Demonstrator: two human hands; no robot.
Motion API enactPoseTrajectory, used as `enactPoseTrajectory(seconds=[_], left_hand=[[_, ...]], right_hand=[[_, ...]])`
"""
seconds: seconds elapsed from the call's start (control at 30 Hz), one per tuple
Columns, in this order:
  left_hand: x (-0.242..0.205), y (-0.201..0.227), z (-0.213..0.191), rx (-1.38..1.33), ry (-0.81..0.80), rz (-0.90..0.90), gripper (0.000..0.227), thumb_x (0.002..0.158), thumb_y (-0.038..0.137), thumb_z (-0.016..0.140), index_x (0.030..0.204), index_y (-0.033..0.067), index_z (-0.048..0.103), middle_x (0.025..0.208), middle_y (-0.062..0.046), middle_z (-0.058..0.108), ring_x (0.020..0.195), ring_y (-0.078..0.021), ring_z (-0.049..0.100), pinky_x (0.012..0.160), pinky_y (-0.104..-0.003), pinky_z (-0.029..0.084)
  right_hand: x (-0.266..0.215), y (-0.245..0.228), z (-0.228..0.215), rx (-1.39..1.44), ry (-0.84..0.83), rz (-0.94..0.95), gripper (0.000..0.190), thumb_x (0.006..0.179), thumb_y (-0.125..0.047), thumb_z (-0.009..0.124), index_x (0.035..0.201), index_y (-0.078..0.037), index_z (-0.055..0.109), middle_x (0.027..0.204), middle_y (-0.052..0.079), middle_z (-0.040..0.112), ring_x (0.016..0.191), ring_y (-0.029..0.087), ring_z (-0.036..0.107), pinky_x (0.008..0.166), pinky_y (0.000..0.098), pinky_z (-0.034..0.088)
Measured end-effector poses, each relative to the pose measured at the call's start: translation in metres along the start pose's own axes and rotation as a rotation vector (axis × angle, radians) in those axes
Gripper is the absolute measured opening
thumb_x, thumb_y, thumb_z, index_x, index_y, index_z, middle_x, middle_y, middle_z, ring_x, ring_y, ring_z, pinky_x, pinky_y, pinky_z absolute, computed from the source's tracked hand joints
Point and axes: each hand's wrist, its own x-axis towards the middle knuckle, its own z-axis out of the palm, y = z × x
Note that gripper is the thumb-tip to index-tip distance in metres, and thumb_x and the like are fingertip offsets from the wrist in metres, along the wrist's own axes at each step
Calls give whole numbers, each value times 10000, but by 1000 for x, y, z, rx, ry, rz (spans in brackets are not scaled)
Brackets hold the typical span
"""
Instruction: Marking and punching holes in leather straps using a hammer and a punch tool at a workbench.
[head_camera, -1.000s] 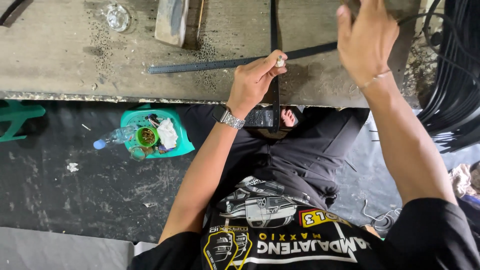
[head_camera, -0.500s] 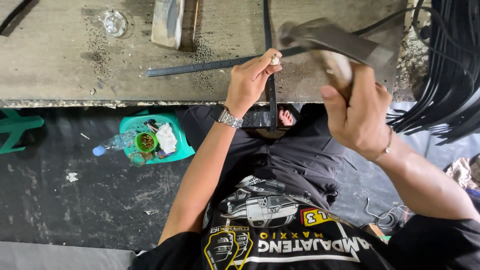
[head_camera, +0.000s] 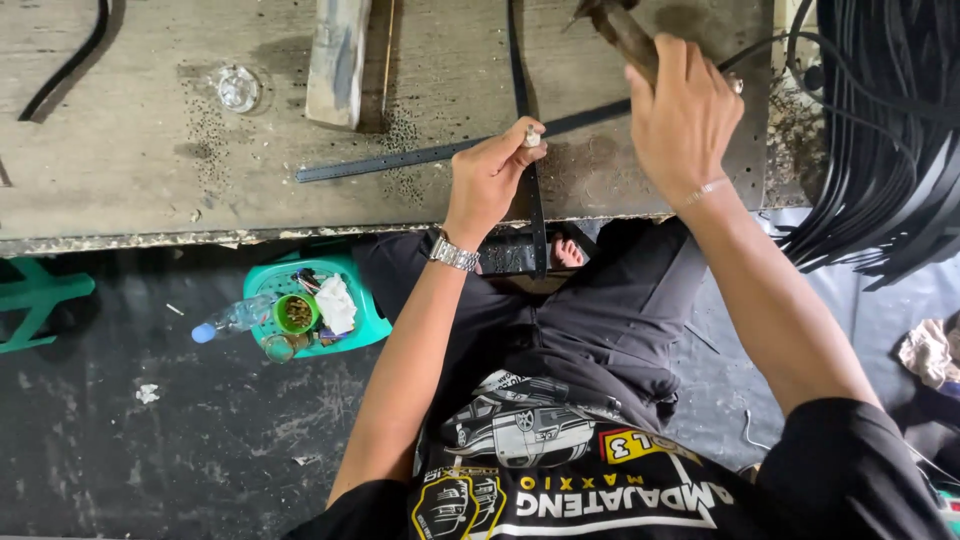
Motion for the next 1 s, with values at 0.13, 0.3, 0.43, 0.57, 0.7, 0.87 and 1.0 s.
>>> enactPoseTrajectory(seconds=[0.13, 0.3, 0.43, 0.57, 0.7, 0.87, 1.0], left_hand=[[-2, -2, -1, 46, -2, -4, 272, 982, 12, 749, 1222, 113, 672, 768, 40, 743, 692, 2, 660, 651, -184, 575], [-3, -5, 1, 71, -4, -25, 303, 995, 2, 758, 1258, 130, 679, 656, 55, 575, 615, 7, 533, 620, -197, 469], [9, 8, -8, 86, -7, -108, 153, 1040, 245, 662, 1119, 136, 735, 616, 47, 513, 559, -48, 384, 542, -229, 339], [15, 5, -16, -734, 323, -585, 344, 1008, 333, 647, 1208, 54, 628, 928, -151, 771, 871, -278, 797, 792, -380, 699], [15, 18, -14, -428, 244, -495, 345, 1051, 343, 567, 1208, 44, 636, 953, -105, 773, 952, -221, 796, 831, -331, 702], [17, 20, -17, -399, 230, -474, 344, 1058, 350, 557, 1207, 47, 622, 923, -96, 775, 945, -221, 799, 826, -342, 704], [12, 9, -14, -648, 424, -477, 237, 1069, 243, 586, 1196, 44, 610, 937, -166, 747, 880, -287, 784, 868, -431, 706]], right_hand=[[6, 3, 27, -284, -42, -88, 358, 1037, -387, 772, 1257, -130, 656, 1121, 53, 647, 1052, 207, 522, 711, 315, 552], [-15, -30, 12, 389, -211, -480, 626, 827, -215, 772, 1412, -62, 610, 1406, 130, 618, 1394, 314, 490, 1003, 527, 521], [-22, -40, 15, 325, -235, -515, 522, 942, -487, 752, 1262, -76, 720, 1474, 100, 557, 1442, 297, 467, 1230, 482, 236], [-21, -39, 12, 437, -162, -517, 511, 969, -470, 773, 1297, -84, 713, 1435, 159, 571, 1404, 375, 497, 1213, 529, 283], [-25, -37, 13, 475, -144, -528, 525, 939, -478, 832, 1302, -107, 747, 1468, 178, 584, 1434, 371, 480, 1239, 525, 263], [-25, -35, 11, 518, -157, -534, 504, 926, -502, 836, 1252, -124, 767, 1495, 187, 573, 1441, 384, 479, 1238, 540, 259], [-23, -38, 7, 532, -120, -550, 525, 1011, -565, 682, 1238, -100, 770, 1465, 212, 595, 1409, 402, 518, 1230, 540, 268]])
